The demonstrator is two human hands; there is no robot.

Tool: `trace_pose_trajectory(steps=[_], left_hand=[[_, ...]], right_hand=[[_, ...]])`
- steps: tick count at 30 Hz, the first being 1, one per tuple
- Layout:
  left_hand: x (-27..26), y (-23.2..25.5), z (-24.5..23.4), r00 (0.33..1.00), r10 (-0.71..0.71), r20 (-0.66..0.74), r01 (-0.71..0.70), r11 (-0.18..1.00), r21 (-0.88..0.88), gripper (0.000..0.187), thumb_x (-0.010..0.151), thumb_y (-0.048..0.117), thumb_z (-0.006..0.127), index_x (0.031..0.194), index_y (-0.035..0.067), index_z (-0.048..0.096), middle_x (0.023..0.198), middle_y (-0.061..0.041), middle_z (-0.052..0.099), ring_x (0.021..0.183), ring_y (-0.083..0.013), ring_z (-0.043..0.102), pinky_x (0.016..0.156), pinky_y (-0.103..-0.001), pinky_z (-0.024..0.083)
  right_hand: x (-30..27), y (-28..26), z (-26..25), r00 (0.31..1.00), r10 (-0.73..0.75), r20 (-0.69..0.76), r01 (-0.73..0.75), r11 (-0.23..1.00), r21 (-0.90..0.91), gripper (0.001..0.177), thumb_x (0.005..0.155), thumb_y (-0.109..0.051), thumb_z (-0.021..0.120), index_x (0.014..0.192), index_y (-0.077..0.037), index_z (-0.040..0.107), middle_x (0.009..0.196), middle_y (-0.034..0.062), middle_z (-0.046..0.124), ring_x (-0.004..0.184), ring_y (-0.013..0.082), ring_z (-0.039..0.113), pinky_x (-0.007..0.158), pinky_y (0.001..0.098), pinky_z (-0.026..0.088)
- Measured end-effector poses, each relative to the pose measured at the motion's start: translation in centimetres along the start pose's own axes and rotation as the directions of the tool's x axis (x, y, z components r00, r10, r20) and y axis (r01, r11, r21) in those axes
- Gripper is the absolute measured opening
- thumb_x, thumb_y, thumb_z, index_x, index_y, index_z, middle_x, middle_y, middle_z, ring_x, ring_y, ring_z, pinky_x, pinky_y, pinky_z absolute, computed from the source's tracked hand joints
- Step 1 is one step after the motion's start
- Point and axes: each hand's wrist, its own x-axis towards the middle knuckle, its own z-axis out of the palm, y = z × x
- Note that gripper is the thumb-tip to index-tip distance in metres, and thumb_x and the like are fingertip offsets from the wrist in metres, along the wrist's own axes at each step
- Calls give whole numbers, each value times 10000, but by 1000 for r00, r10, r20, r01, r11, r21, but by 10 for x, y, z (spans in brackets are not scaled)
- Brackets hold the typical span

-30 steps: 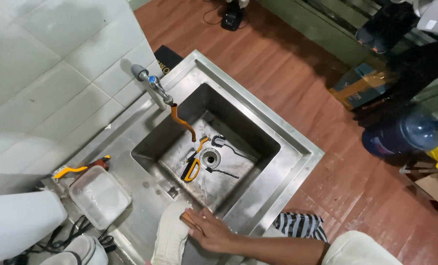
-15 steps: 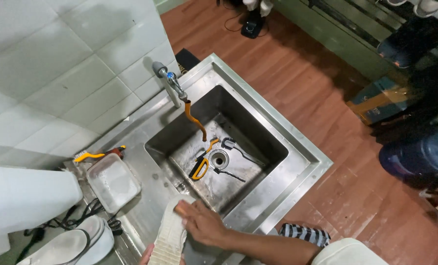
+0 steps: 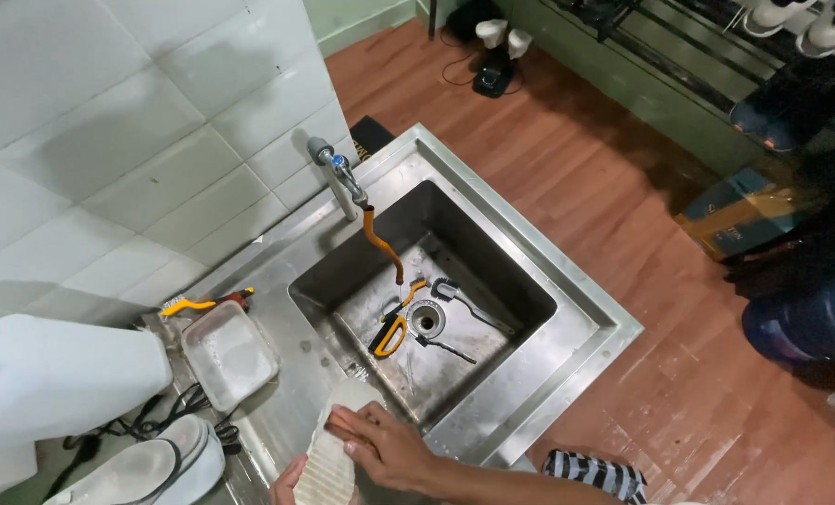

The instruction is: Cleaning and maintaining sneakers by unlacing them and scrubbing the soles with a brush at a sink.

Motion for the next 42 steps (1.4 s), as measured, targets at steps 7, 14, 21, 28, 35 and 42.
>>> trace_pose_trajectory(steps=[7,14,21,28,35,42], left_hand=[[35,83,-17,987,-153,46,155,988,-30,508,991,389,471,1090,-81,636,1061,-217,689,1032,-374,662,956,-456,533],[36,65,-4,998,-39,43,38,999,29,445,1003,378,467,939,-22,652,910,-179,712,838,-341,688,814,-450,536],[62,102,-15,998,25,54,-26,999,30,487,1098,355,459,951,-47,690,828,-211,674,704,-382,646,674,-463,498],[39,20,-61,870,-196,451,145,979,146,625,657,537,754,1156,162,728,1211,-2,792,1129,-284,728,895,-394,579],[72,15,-73,746,-200,636,87,975,205,750,590,319,855,1300,180,662,1386,23,727,1202,-309,658,1009,-434,532],[87,29,-71,746,-136,652,64,989,132,720,600,87,784,1302,102,623,1349,-72,705,1203,-365,625,1027,-437,495]], right_hand=[[-9,-38,-4,953,-294,-73,298,953,53,535,1182,-397,454,1667,-171,432,1174,153,574,779,231,587,582,367,597],[-42,-36,0,963,-261,-68,264,964,28,538,1158,-237,579,1668,-169,423,1322,188,541,1126,317,610,737,401,509],[-9,-72,-7,918,-334,-215,339,941,-10,520,1185,-408,444,1658,-194,414,1291,212,608,947,312,666,643,433,589],[-39,-80,-24,883,-450,-133,456,890,22,485,1224,-372,510,1664,-193,413,1245,209,586,877,271,641,718,357,648],[-20,-105,-36,883,-454,-119,460,888,24,504,1174,-287,497,1641,-112,418,1382,229,603,1118,328,663,735,396,593],[-46,-65,-39,918,-396,1,395,914,95,520,1180,-306,498,1650,-96,423,1350,241,583,1139,369,640,907,403,563]])
